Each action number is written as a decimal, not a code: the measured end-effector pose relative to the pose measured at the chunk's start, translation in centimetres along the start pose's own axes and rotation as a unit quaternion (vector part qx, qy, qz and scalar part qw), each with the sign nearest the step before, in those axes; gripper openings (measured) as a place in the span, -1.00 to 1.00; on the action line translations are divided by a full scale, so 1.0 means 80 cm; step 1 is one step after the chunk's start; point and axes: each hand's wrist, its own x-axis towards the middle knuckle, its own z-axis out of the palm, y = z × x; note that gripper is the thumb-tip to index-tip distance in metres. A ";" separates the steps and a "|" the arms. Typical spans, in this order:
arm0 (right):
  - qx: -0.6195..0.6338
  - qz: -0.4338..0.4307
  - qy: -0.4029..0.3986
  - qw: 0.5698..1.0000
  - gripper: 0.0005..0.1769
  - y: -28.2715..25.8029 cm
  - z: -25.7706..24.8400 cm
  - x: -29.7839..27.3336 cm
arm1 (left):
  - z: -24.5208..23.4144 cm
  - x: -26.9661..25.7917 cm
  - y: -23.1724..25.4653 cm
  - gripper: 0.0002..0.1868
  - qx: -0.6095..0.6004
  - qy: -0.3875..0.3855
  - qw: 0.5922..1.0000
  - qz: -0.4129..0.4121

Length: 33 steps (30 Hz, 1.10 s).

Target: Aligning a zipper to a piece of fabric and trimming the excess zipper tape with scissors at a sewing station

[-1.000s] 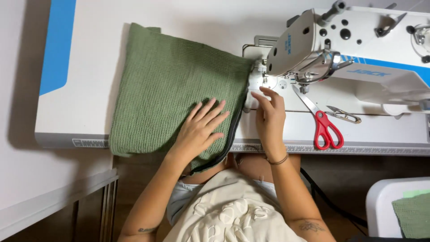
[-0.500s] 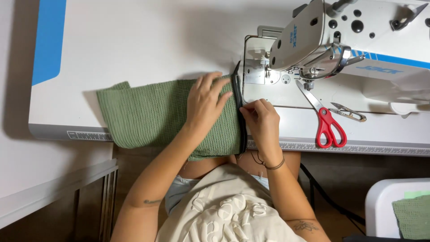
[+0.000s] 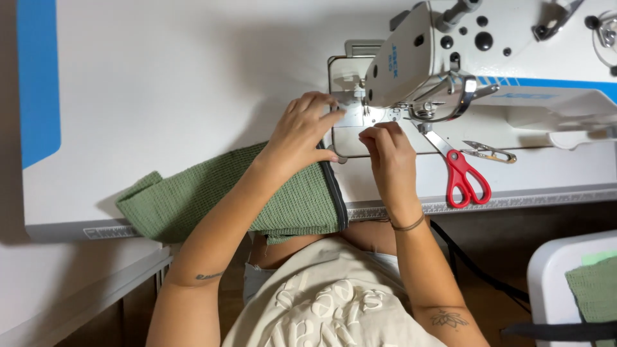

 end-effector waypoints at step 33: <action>-0.322 0.153 -0.075 0.931 -0.77 0.089 -0.163 -0.156 | 0.037 0.058 -0.053 -0.69 -0.467 -0.003 0.884 -0.005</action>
